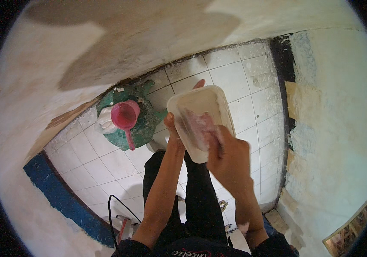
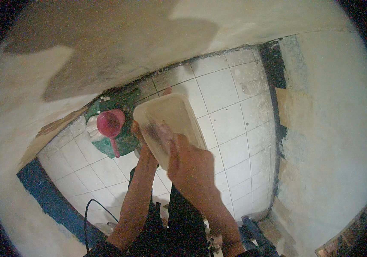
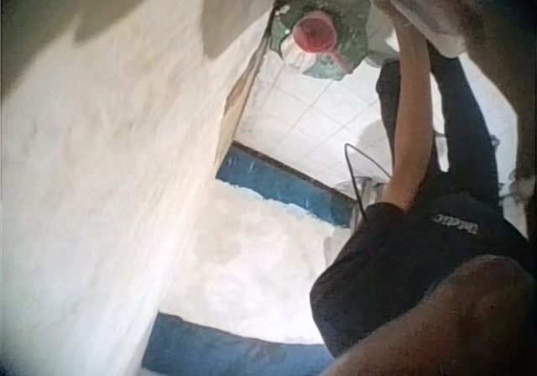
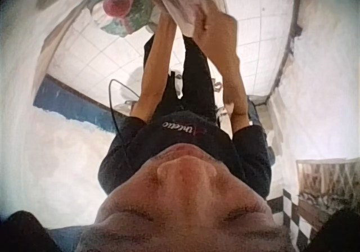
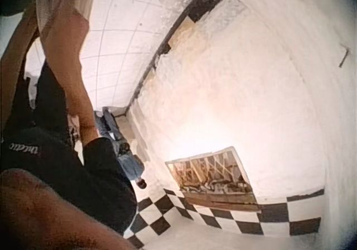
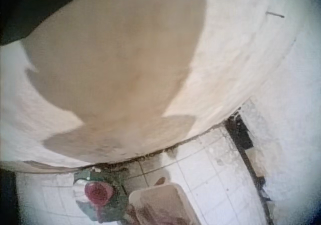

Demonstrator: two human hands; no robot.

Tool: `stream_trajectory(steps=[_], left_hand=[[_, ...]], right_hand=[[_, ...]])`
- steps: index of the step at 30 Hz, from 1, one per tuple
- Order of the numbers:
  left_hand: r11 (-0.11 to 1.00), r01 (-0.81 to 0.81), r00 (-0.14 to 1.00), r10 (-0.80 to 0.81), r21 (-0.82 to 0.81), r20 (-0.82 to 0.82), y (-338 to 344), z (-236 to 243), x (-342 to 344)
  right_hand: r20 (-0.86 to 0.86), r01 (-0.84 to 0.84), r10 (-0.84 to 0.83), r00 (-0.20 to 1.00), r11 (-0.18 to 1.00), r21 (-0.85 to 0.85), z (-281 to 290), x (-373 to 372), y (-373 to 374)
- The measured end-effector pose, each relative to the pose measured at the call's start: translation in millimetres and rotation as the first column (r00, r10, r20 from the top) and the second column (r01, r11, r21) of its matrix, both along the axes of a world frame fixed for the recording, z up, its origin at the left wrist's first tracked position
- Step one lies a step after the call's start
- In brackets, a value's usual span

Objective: The person applies plaster to a wall using a spatula, dipping the spatula into a container to gather more material and spreading it across the wall surface in multiple areas.

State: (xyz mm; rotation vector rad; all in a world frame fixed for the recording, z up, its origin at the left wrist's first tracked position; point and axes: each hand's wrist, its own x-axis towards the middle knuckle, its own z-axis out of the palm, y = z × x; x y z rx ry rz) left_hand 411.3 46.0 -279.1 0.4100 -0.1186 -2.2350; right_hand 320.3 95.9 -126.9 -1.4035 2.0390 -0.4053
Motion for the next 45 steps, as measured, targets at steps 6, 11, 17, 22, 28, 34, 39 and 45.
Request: stream_trajectory(steps=[6, 11, 17, 22, 28, 34, 39, 45], left_hand=[[1.0, 0.026, 1.0, -0.026, -0.013, 0.005, -3, 0, -7], [0.998, 0.059, 0.998, -0.06, 0.021, 0.037, 0, -3, -12], [0.991, 0.131, 0.988, -0.128, -0.02, 0.09, -3, -6, -13], [0.986, 0.16, 0.986, -0.157, -0.042, 0.064, -15, -4, -18], [0.998, 0.051, 0.992, -0.045, -0.044, 0.117, -15, -15, -16], [0.996, 0.014, 0.997, -0.007, -0.089, 0.078, -35, -26, -14], [0.997, -0.065, 0.998, 0.065, -0.031, 0.009, -57, -30, -12], [0.981, -0.171, 0.974, 0.155, 0.093, 0.165, -31, -99, 37]], right_hand=[[0.019, 0.098, -0.097, 0.995, 0.993, -0.068, 1, -23, -6], [0.17, 0.145, -0.131, 0.977, 0.987, -0.068, -26, -32, -5], [0.453, 0.241, -0.215, 0.865, 0.97, -0.001, -91, -66, 5], [0.487, 0.255, -0.297, 0.821, 0.955, 0.151, -101, -82, 0], [0.72, 0.385, -0.472, 0.509, 0.873, 0.301, -84, -87, -7], [0.851, 0.38, -0.407, 0.331, 0.883, 0.275, -87, -99, -11], [0.933, 0.458, -0.347, 0.095, 0.847, 0.269, -99, -101, -28], [0.947, 0.573, -0.307, -0.097, 0.76, 0.305, -139, -104, -84]])
